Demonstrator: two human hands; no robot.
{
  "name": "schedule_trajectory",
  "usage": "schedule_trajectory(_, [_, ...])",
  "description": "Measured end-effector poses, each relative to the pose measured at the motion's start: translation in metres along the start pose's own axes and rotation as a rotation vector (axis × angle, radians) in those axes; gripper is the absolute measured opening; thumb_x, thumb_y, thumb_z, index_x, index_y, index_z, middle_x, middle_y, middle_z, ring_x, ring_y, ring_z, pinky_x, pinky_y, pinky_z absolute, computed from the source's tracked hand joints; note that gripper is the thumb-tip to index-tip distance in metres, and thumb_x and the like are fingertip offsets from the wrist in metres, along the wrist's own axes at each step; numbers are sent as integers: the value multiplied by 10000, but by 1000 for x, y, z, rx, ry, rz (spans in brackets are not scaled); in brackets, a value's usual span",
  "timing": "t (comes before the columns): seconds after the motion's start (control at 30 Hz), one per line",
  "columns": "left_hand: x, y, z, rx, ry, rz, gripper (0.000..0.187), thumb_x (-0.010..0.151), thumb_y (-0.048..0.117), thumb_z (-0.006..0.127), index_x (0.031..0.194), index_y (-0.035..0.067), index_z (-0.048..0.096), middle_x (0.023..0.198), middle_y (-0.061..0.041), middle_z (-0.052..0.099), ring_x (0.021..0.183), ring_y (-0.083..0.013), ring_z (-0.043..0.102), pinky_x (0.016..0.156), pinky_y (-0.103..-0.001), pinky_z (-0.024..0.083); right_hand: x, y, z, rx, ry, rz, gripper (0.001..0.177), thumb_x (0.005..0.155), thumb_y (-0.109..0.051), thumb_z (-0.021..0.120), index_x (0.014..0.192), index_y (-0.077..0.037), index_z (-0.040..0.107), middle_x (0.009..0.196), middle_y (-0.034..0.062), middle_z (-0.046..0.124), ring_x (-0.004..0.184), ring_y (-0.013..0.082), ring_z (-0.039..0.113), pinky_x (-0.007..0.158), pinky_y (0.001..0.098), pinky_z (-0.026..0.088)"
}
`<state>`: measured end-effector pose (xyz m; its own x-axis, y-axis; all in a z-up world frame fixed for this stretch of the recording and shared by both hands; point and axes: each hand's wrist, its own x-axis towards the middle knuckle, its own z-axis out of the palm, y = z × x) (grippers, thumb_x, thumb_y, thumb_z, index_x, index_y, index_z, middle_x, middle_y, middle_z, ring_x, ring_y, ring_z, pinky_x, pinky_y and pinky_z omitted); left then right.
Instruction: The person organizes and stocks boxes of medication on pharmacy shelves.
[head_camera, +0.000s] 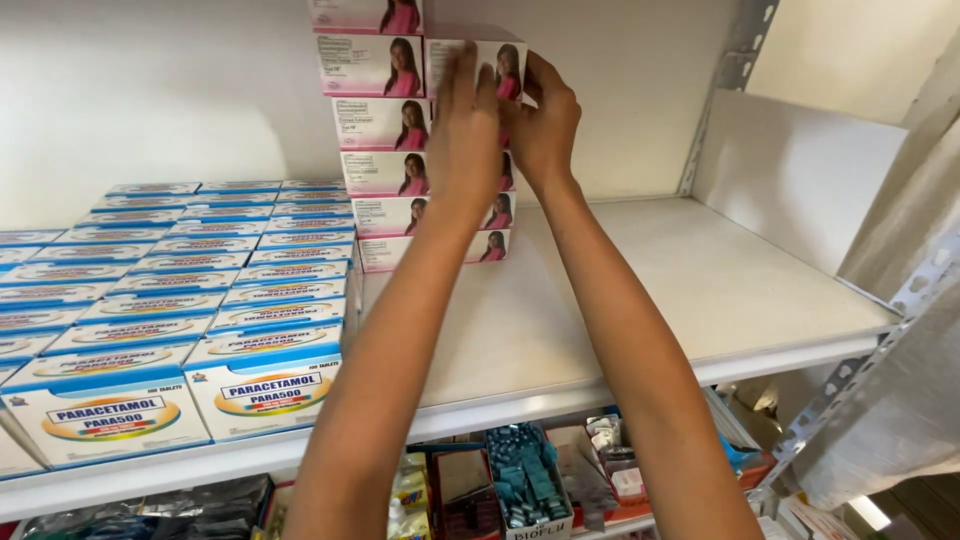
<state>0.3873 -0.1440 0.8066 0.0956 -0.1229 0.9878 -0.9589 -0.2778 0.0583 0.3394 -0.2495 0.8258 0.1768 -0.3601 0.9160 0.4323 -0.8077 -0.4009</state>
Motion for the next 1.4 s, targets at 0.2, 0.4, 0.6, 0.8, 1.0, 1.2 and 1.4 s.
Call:
schedule_trajectory(0.2, [-14, -3, 22, 127, 51, 15, 525, 924, -47, 613, 1437, -104, 518, 1619, -225, 347, 1536, -378, 318, 1269, -478, 317, 2, -2, 5, -112, 2, -75, 458, 871, -103, 772, 1303, 4, 662, 1011, 103, 794, 939, 189, 736, 819, 345, 585])
schedule_trajectory(0.4, [-18, -12, 36, 170, 60, -6, 497, 978, -10, 600, 1462, -91, 519, 1650, -206, 319, 1552, -349, 326, 1285, -455, 309, 3, 5, 8, -140, -15, -108, 313, 890, -108, 777, 1176, -4, 706, 924, 89, 787, 810, 160, 707, 759, 323, 566])
schedule_trajectory(0.6, [-21, -14, 41, 195, 38, -22, 502, 970, 8, 612, 1458, -78, 534, 1657, -189, 315, 1534, -334, 357, 1259, -438, 334, 5, 8, 9, -128, -22, -89, 333, 866, -75, 774, 1183, -3, 703, 969, 89, 805, 894, 171, 780, 793, 320, 592])
schedule_trajectory(0.8, [-26, -9, 45, 165, 14, -28, 520, 969, 18, 613, 1466, -104, 521, 1657, -201, 298, 1537, -341, 339, 1264, -477, 325, -5, 16, -6, -206, -88, -59, 440, 882, -33, 757, 1305, 20, 647, 1194, 167, 760, 1151, 280, 736, 922, 377, 601])
schedule_trajectory(1.0, [-23, 23, 19, 15, -48, -13, 630, 922, -63, 622, 1524, -96, 438, 1656, -213, 317, 1547, -393, 292, 1269, -494, 296, -30, -16, -59, -329, -157, -52, 575, 876, -29, 812, 1391, 42, 565, 1334, 218, 670, 1261, 333, 667, 1012, 404, 587])
schedule_trajectory(1.2, [-31, 96, -9, -178, -25, 58, 652, 796, -104, 697, 1420, -31, 526, 1436, -198, 502, 1398, -435, 428, 1250, -533, 294, -66, -77, -149, -510, -188, -214, 531, 934, -14, 826, 1409, 22, 591, 1375, 197, 684, 1307, 336, 667, 1073, 409, 584])
schedule_trajectory(1.4, [-37, 185, -29, -409, -51, 133, 545, 895, 37, 718, 1405, -12, 534, 1350, -231, 521, 1318, -424, 479, 1221, -580, 276, -98, -148, -251, -789, -163, -319, 547, 921, -49, 876, 1395, -17, 605, 1372, 154, 679, 1245, 330, 689, 1004, 403, 601])
